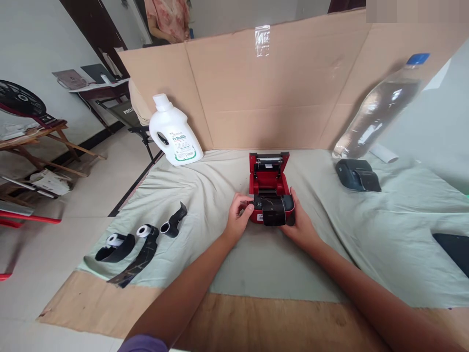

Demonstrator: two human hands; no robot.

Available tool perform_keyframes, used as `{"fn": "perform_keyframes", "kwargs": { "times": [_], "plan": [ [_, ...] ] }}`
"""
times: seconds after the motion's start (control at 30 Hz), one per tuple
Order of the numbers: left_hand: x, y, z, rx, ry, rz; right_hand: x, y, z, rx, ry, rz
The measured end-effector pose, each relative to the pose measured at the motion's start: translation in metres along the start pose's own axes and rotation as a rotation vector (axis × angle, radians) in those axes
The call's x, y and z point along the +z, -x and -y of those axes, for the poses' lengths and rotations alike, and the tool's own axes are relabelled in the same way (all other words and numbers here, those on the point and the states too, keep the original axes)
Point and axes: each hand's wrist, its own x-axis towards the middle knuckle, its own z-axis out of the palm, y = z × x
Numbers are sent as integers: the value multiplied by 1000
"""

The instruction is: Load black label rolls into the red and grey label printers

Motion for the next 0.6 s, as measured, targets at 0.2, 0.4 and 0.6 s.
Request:
{"fn": "perform_keyframes", "kwargs": {
  "times": [0.2, 0.4, 0.6],
  "plan": [
    [0, -2, -1, 4, -2, 6, -19, 0, 4, -112, -150, -138],
    [2, -4, -6, -4, 26, 9, -48, -74, 35, 1, 168, -66],
    [4, -5, -4, 8, 91, 10, -22, -156, 50, -68, 516, 643]
  ]
}}
